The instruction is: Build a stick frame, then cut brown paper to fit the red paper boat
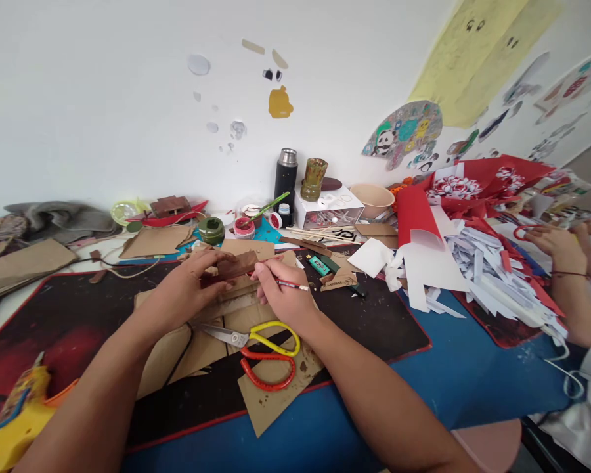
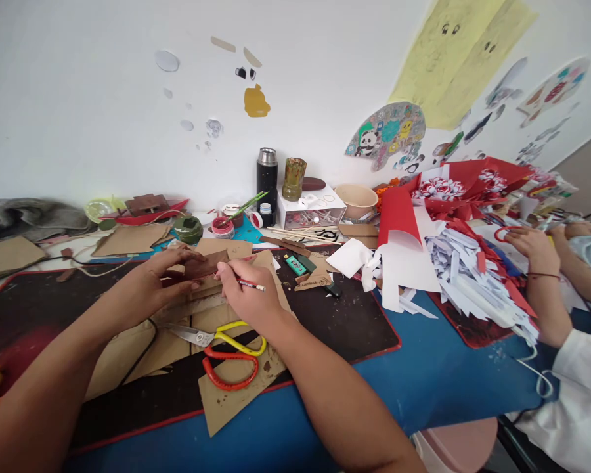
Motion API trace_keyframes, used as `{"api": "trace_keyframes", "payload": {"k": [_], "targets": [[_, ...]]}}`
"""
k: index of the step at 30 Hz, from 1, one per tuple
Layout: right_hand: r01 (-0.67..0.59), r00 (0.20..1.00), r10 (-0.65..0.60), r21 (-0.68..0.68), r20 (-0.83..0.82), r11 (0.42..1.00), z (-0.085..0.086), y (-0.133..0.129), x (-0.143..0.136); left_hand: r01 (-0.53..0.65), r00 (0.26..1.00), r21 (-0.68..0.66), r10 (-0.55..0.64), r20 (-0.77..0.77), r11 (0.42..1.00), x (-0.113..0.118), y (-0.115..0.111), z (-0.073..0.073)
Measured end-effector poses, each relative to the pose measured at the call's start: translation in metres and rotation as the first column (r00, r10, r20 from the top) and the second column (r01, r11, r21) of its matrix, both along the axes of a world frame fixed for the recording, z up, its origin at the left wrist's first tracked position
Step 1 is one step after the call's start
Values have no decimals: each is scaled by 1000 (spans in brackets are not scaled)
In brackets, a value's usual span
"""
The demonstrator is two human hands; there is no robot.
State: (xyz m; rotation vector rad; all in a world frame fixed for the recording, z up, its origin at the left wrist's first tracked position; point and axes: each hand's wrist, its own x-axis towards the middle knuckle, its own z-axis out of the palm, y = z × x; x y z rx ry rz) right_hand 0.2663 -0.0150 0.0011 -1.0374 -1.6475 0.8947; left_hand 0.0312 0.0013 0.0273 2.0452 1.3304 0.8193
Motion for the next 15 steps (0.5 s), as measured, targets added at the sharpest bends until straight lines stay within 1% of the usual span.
{"api": "trace_keyframes", "payload": {"k": [3, 10, 15], "targets": [[7, 1000, -7, 2, 13, 1000, 1, -1, 1, -1, 1000, -10, 1, 6, 1000, 0, 0, 0], [-95, 994, 93, 33, 66, 995, 4, -4, 0, 4, 1000, 4, -4, -5, 1000, -4, 1, -7], [-140, 988, 135, 80, 71, 987, 7, -7, -1, -6, 1000, -26, 6, -13, 1000, -2, -1, -4]]}}
